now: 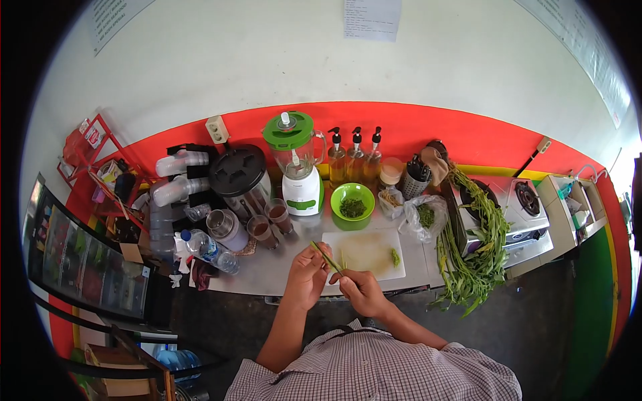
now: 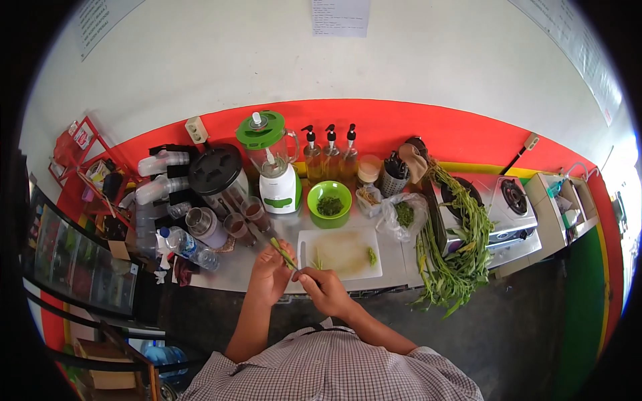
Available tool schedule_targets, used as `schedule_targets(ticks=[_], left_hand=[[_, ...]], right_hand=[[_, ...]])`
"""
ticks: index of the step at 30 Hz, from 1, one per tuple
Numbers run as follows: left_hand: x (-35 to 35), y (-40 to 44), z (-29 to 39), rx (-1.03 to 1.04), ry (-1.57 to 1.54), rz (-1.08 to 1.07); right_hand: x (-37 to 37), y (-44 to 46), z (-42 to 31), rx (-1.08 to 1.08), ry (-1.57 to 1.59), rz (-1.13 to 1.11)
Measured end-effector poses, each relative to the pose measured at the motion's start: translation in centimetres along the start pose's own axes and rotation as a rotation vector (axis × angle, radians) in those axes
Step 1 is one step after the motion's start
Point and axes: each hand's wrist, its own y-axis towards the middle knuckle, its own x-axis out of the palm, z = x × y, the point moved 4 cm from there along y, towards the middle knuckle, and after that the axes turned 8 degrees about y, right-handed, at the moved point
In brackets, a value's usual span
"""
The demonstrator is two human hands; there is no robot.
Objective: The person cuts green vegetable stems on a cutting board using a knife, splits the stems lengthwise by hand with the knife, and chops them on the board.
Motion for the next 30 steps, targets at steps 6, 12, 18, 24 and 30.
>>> schedule_targets(ticks=[6, 12, 18, 24, 30], left_hand=[[2.1, -1.0, 0.0, -0.004, 0.143, 0.062], [0.5, -1.4, -0.3, 0.054, 0.276, 0.279], [-0.4, -1.6, -1.1, 0.039, 0.780, 0.338], [-1.0, -2.3, -1.6, -0.033, 0.844, 0.312], [-0.8, -2.8, -2.3, 0.014, 0.773, 0.376]], right_hand=[[-0.3, 0.6, -0.6, 0.022, -0.142, 0.049], [-1.2, 0.5, -0.7, -0.182, -0.438, 0.234], [-2.3, 0.4, 0.3, -0.124, -0.608, 0.218], [-2.8, 0.6, 2.5, -0.130, -0.608, 0.222], [-8.1, 2.5, 3.5, 0.150, -0.230, 0.587]])
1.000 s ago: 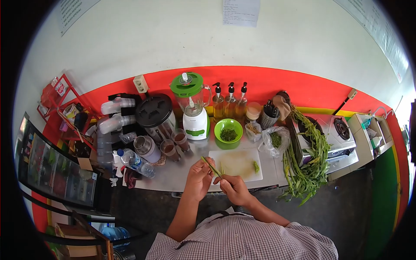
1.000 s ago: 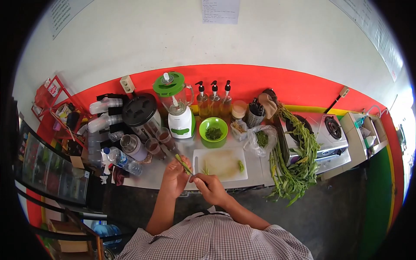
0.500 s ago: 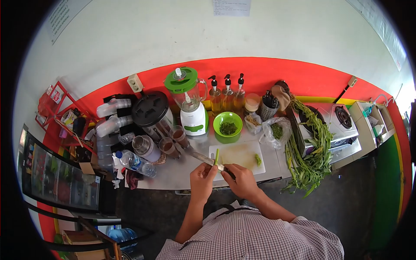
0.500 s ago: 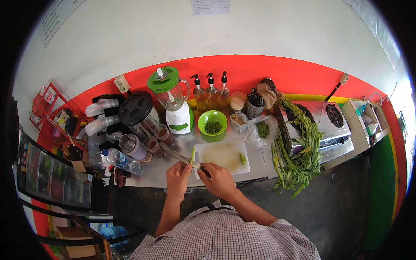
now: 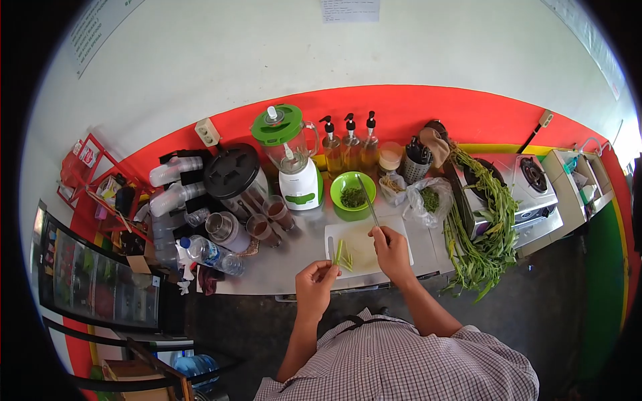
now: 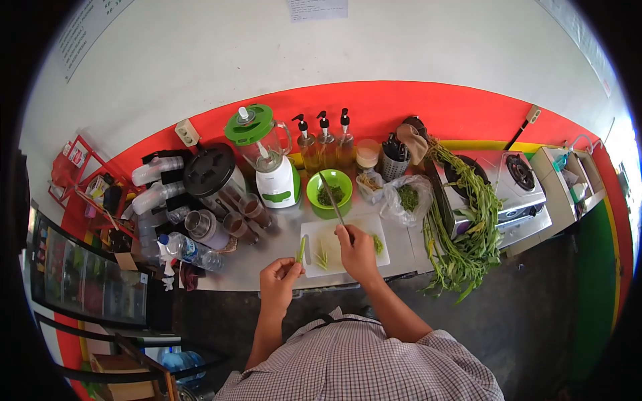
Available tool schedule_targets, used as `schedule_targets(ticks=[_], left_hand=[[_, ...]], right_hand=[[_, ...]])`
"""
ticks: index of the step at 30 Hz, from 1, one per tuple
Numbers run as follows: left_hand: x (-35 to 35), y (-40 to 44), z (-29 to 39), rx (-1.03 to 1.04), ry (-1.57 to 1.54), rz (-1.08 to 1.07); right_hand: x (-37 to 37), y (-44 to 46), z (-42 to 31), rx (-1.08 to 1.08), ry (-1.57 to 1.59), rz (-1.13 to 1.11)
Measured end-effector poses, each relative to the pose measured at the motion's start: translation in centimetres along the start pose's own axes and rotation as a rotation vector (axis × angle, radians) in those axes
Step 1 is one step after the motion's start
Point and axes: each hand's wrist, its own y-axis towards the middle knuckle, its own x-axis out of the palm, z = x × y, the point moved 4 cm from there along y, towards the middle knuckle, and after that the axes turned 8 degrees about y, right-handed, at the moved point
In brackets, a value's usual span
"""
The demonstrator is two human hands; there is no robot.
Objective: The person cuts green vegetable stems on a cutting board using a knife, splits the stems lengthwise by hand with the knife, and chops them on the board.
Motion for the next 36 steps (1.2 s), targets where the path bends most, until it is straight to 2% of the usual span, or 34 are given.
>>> schedule_targets(ticks=[2, 4, 6, 8, 13, 17, 20, 23, 26, 28, 33, 36], left_hand=[[-0.3, 0.3, 0.3, 0.013, 0.029, -0.001], [0.1, 0.5, 0.6, 0.032, 0.055, -0.011], [0.5, 0.6, 0.9, 0.071, 0.082, -0.023], [0.8, 0.7, 0.6, 0.067, 0.113, -0.058], [1.9, 0.9, -1.2, -0.012, 0.075, -0.109], [2.2, 1.9, -2.1, -0.016, 0.043, -0.056], [1.9, 2.9, -3.4, -0.036, 0.027, -0.063], [2.1, 3.4, -4.6, -0.037, -0.026, -0.063], [2.2, 3.5, -6.0, -0.096, -0.042, -0.068], [2.1, 3.5, -6.4, -0.138, -0.073, -0.042], [1.6, 4.2, -6.8, -0.148, -0.083, 0.002], [1.5, 4.5, -7.1, -0.165, -0.097, 0.010]], right_hand=[[0.9, -0.5, 0.2, -0.035, 0.096, -0.033], [2.4, -1.8, -0.4, 0.127, 0.351, -0.213], [3.0, -2.7, -1.1, 0.189, 0.367, -0.281], [3.4, -3.3, -1.3, 0.142, 0.288, -0.376], [2.7, -3.1, -0.1, 0.167, 0.273, -0.315], [1.4, -2.4, 2.3, 0.158, 0.226, -0.227], [0.9, -0.7, 8.0, 0.103, 0.063, -0.137], [0.4, 0.0, 16.0, 0.180, -0.095, -0.048], [-0.4, -0.1, 19.8, 0.257, -0.193, 0.021], [-0.9, 0.2, 21.1, 0.282, -0.242, 0.043], [-1.8, 0.8, 21.5, 0.369, -0.127, 0.047], [-2.2, 0.7, 19.5, 0.297, -0.230, 0.099]])
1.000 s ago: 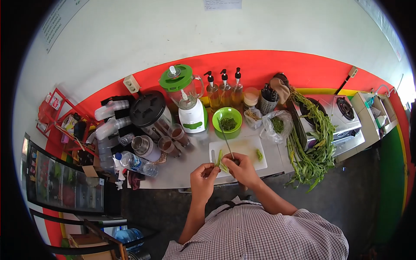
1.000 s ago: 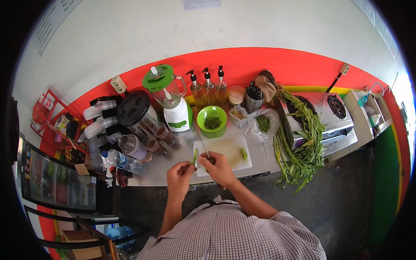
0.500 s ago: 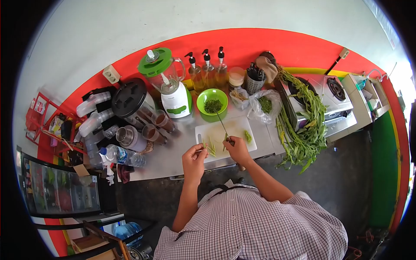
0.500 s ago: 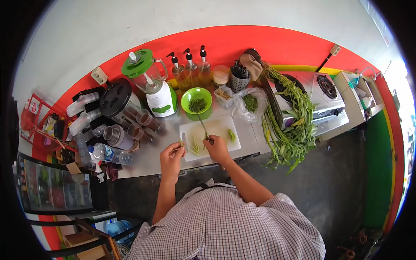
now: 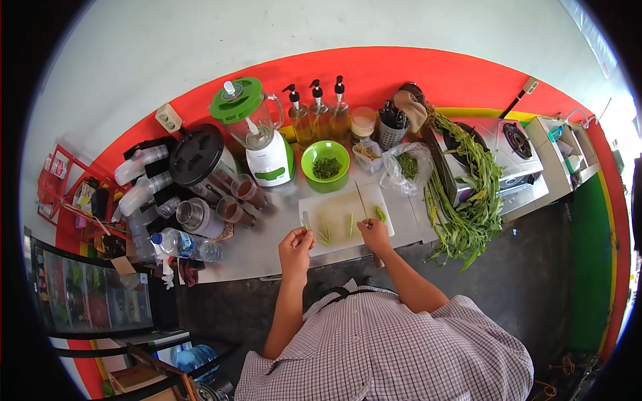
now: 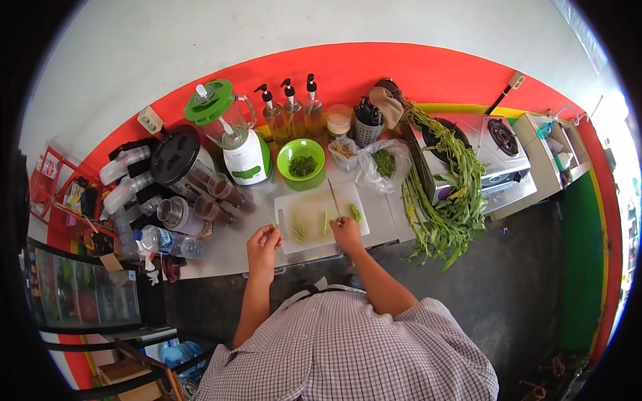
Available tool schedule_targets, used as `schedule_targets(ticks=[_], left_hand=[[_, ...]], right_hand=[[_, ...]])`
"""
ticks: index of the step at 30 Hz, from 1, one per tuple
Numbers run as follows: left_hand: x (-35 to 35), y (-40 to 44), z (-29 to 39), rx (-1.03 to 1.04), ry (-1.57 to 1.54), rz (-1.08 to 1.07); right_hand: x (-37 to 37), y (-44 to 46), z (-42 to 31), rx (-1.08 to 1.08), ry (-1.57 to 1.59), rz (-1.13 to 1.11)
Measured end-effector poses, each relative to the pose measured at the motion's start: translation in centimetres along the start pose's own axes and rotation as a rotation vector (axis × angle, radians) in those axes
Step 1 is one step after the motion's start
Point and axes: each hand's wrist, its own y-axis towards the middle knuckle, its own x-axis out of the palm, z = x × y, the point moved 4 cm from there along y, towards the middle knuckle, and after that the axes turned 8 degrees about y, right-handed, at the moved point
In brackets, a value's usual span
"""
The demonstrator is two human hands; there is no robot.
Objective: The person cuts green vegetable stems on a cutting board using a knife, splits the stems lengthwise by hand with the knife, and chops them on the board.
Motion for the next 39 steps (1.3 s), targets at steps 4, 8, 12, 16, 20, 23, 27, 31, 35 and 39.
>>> schedule_targets(ticks=[4, 8, 12, 16, 20, 23, 27, 31, 35, 39], left_hand=[[0.3, 0.0, 0.4, -0.032, -0.050, 0.002], [0.4, 0.2, 1.1, -0.008, -0.116, 0.004], [0.1, 0.1, 1.5, -0.065, -0.184, 0.029], [-0.3, -0.4, 2.3, -0.080, -0.253, 0.073], [-0.4, -0.6, 2.2, -0.069, -0.307, 0.045], [0.0, -0.9, 2.6, -0.073, -0.340, 0.034], [0.3, -1.2, 2.6, -0.083, -0.332, 0.032], [0.6, -1.2, 2.6, -0.084, -0.321, 0.007], [1.1, -1.5, 2.7, -0.109, -0.318, 0.000], [1.3, -1.7, 2.4, -0.122, -0.260, -0.036]], right_hand=[[-0.9, -2.4, -5.8, -0.080, 0.055, -0.093], [-0.2, -5.3, -11.8, -0.255, 0.097, -0.306], [0.6, -8.1, -16.3, -0.452, 0.143, -0.476], [1.2, -9.6, -17.5, -0.575, -0.025, -0.568], [1.8, -9.7, -16.6, -0.598, -0.055, -0.567], [1.5, -9.7, -16.5, -0.646, -0.042, -0.550], [1.0, -9.8, -16.4, -0.642, -0.063, -0.500], [0.7, -9.8, -16.0, -0.649, -0.043, -0.479], [0.3, -9.9, -15.8, -0.639, -0.041, -0.469], [-0.1, -10.0, -15.3, -0.636, -0.035, -0.442]])
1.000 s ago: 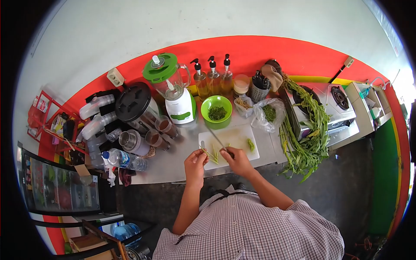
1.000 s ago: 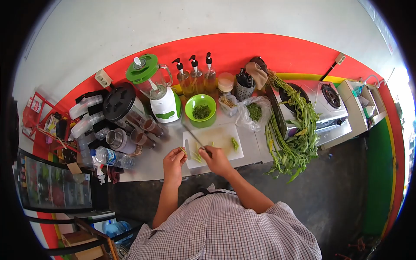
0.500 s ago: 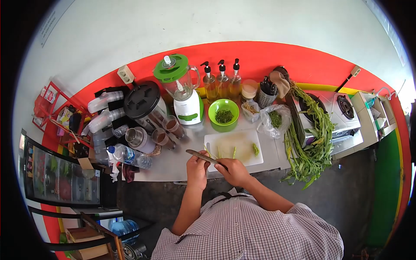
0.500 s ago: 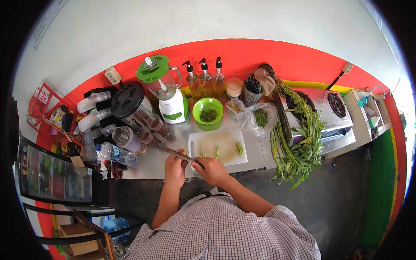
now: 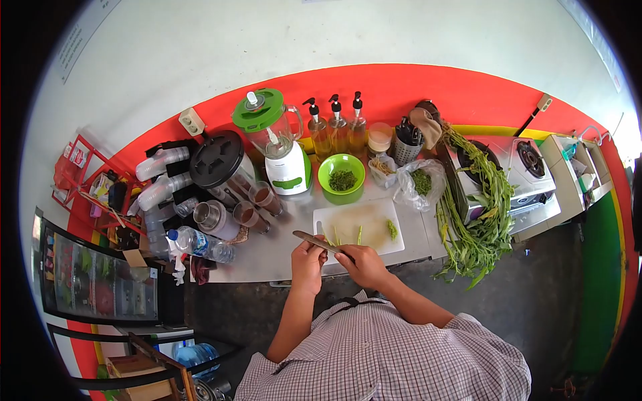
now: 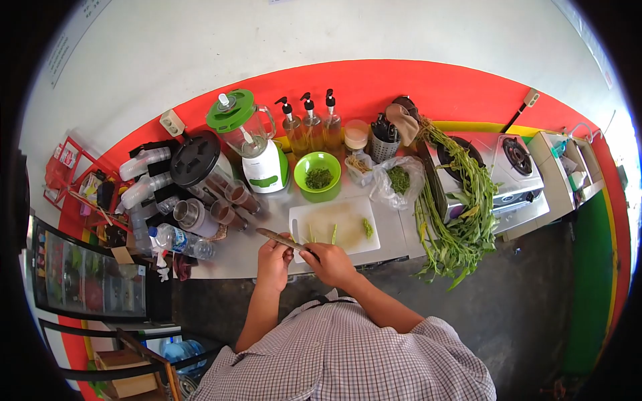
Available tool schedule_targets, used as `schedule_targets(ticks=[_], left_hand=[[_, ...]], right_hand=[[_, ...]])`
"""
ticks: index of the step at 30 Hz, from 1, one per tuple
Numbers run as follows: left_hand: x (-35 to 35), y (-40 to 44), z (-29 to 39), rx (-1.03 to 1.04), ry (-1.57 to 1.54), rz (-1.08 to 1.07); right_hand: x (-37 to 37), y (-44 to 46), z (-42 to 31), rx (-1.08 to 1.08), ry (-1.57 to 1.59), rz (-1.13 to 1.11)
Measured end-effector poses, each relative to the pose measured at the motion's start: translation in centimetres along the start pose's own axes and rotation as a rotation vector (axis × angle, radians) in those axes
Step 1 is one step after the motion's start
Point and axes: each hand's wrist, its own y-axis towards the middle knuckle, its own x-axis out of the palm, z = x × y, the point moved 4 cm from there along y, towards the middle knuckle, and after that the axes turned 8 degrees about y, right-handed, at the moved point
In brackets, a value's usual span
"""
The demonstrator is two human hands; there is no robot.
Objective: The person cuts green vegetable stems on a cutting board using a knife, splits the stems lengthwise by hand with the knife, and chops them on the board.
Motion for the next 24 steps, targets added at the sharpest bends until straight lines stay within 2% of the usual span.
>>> schedule_targets(ticks=[11, 20, 24], left_hand=[[0.8, -1.6, -0.2, -0.065, 0.079, -0.003], [0.8, -1.4, -0.4, -0.056, 0.125, -0.038], [0.5, -1.1, -0.6, -0.015, 0.177, -0.038]], right_hand=[[-0.3, -0.1, 0.1, 0.065, 0.032, 0.003], [-0.2, 0.2, 0.4, -0.018, 0.117, -0.029], [-0.1, 0.8, 0.1, 0.123, 0.173, -0.087]])
